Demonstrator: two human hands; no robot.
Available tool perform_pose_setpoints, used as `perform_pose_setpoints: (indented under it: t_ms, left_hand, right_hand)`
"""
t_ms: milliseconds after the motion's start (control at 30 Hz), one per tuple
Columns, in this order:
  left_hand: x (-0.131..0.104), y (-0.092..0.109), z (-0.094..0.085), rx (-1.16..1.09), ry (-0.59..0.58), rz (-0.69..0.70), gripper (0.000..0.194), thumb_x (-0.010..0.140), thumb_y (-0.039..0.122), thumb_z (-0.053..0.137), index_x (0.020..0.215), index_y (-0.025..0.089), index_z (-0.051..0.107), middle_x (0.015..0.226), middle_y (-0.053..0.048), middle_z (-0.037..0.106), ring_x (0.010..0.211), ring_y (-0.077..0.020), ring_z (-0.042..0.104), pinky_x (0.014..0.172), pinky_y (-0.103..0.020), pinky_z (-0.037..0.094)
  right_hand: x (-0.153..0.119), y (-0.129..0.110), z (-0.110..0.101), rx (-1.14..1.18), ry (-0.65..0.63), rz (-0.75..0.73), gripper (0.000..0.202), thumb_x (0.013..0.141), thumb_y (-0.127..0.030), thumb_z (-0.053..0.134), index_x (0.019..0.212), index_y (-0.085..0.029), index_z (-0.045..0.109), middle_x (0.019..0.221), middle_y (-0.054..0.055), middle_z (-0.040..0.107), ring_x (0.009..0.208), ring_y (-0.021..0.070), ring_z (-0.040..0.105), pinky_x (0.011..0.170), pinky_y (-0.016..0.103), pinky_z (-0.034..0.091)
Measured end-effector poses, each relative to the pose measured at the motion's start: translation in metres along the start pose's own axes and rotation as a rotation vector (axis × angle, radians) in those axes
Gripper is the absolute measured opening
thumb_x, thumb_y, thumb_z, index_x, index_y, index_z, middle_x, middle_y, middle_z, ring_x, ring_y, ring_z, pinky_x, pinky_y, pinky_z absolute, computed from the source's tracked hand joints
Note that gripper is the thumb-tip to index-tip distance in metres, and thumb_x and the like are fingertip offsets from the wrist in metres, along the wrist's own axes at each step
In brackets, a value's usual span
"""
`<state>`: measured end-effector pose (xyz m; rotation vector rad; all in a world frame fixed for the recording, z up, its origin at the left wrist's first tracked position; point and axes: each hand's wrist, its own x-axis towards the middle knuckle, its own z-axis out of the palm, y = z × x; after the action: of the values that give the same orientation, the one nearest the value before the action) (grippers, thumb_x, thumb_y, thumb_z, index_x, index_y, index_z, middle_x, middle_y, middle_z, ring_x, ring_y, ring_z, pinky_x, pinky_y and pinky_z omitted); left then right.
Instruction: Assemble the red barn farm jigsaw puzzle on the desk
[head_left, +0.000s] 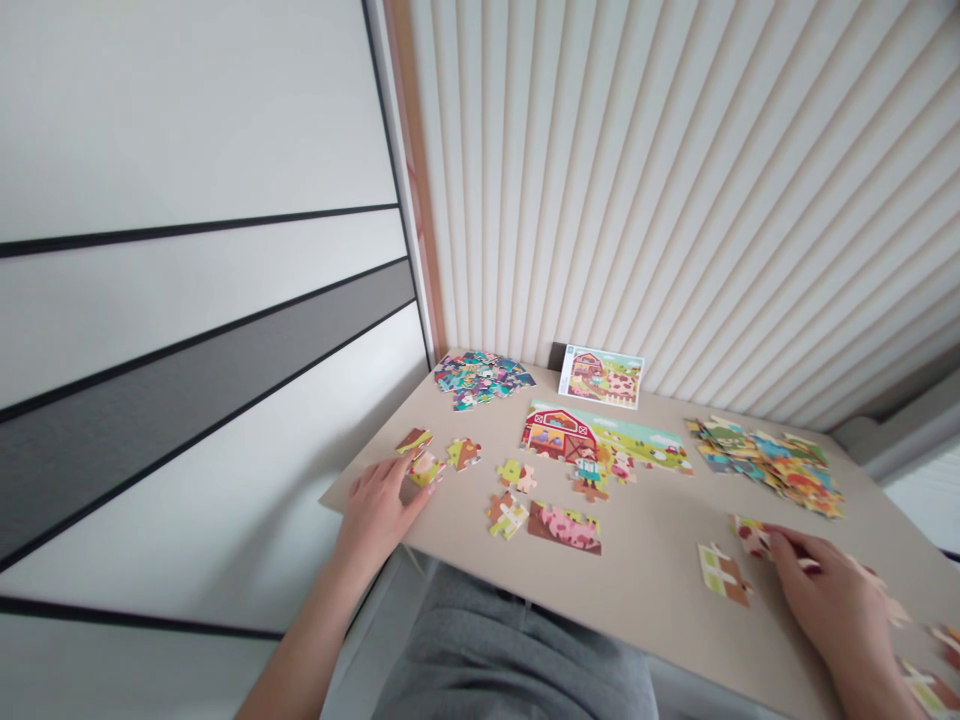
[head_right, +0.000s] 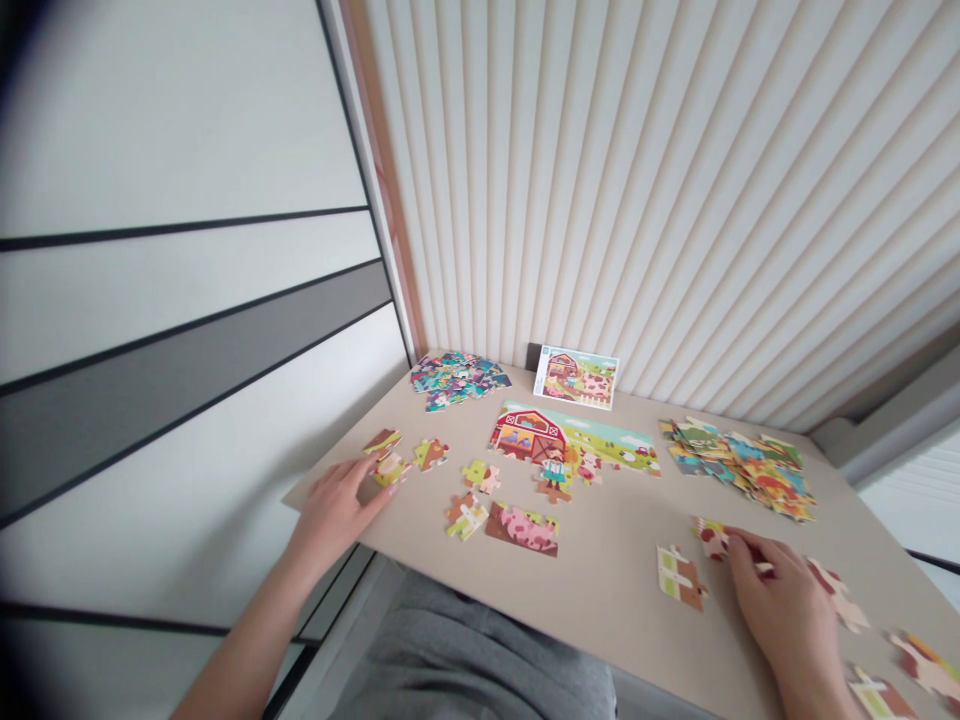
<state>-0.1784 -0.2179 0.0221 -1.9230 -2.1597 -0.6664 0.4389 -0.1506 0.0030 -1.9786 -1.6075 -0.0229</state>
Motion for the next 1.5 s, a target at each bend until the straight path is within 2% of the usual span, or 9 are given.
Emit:
perform_pose_setpoints:
  t_ms: [233,500,633,767,833,967,1133,1367,1500]
  left_hand:
    - [-0.009,0.005,0.002,-0.012,0.022,0.026,0.040,0.093,0.042,0.061,0.128,0.025,0.061,0.112,-0.011,0.071,0.108,-0.0340,0.065,0.090,-0.047,0.050]
    - [-0.016,0.015,-0.004,-0.023,-0.018,0.113,0.044,0.093,0.048,0.063,0.130,0.026,0.057,0.111,-0.010,0.071,0.110,-0.0330,0.065,0.096,-0.048,0.048]
    - [-0.004,0.022,0.000,-0.084,-0.026,0.151,0.040,0.096,0.049,0.059,0.129,0.026,0.058,0.111,-0.009,0.072,0.109,-0.0314,0.066,0.095,-0.047,0.049]
    - [0.018,0.024,0.010,-0.135,0.041,0.134,0.033,0.099,0.043,0.052,0.125,0.024,0.060,0.117,-0.011,0.072,0.117,-0.0309,0.065,0.097,-0.045,0.050]
    - [0.029,0.024,0.015,-0.123,0.076,0.120,0.034,0.097,0.042,0.054,0.125,0.023,0.062,0.123,-0.012,0.070,0.123,-0.0325,0.061,0.100,-0.047,0.049]
    - [0.043,0.028,0.026,-0.132,0.056,0.166,0.037,0.094,0.042,0.059,0.128,0.026,0.062,0.129,-0.010,0.068,0.130,-0.0328,0.056,0.109,-0.051,0.044]
    - [0.044,0.031,0.034,-0.160,0.000,0.211,0.038,0.096,0.043,0.056,0.131,0.027,0.061,0.128,-0.008,0.068,0.129,-0.0311,0.056,0.110,-0.050,0.042]
    - [0.038,0.029,0.036,-0.138,0.016,0.223,0.039,0.098,0.043,0.054,0.132,0.026,0.061,0.125,-0.010,0.068,0.130,-0.0329,0.055,0.109,-0.050,0.043]
    - [0.038,0.026,0.038,-0.127,0.038,0.225,0.039,0.096,0.044,0.055,0.129,0.026,0.063,0.122,-0.011,0.069,0.128,-0.0338,0.056,0.107,-0.050,0.045]
  right_hand:
    - [0.000,-0.003,-0.002,0.051,0.010,0.003,0.040,0.084,-0.060,0.052,0.095,-0.029,0.076,0.100,0.008,0.075,0.074,0.0290,0.067,0.073,0.046,0.048]
    - [-0.003,-0.016,-0.007,0.040,0.001,0.007,0.044,0.085,-0.057,0.052,0.098,-0.023,0.077,0.099,0.007,0.075,0.075,0.0264,0.067,0.072,0.041,0.049]
    - [-0.003,-0.014,-0.006,0.054,0.009,0.017,0.042,0.086,-0.056,0.052,0.099,-0.024,0.077,0.102,0.005,0.074,0.077,0.0247,0.067,0.073,0.040,0.049]
    - [-0.003,-0.011,-0.004,0.055,0.022,0.013,0.042,0.086,-0.056,0.052,0.098,-0.024,0.077,0.102,0.005,0.075,0.076,0.0244,0.067,0.073,0.039,0.049]
    - [-0.003,-0.010,-0.004,0.054,0.021,0.004,0.042,0.087,-0.055,0.052,0.099,-0.024,0.077,0.103,0.006,0.075,0.076,0.0247,0.067,0.072,0.040,0.049]
    - [-0.003,-0.008,-0.004,0.051,0.023,-0.003,0.041,0.087,-0.055,0.052,0.098,-0.024,0.077,0.101,0.005,0.075,0.076,0.0250,0.067,0.072,0.040,0.050]
    - [-0.004,-0.011,-0.005,0.050,0.024,0.000,0.040,0.087,-0.053,0.053,0.098,-0.023,0.077,0.099,0.006,0.075,0.076,0.0261,0.067,0.071,0.040,0.050]
    - [-0.005,-0.020,-0.010,0.043,0.046,-0.024,0.040,0.089,-0.051,0.051,0.099,-0.022,0.077,0.096,0.007,0.075,0.072,0.0242,0.066,0.074,0.040,0.050]
    - [-0.030,-0.037,-0.018,0.026,0.089,-0.127,0.039,0.093,-0.050,0.050,0.099,-0.021,0.076,0.105,0.009,0.074,0.090,0.0271,0.068,0.082,0.040,0.052]
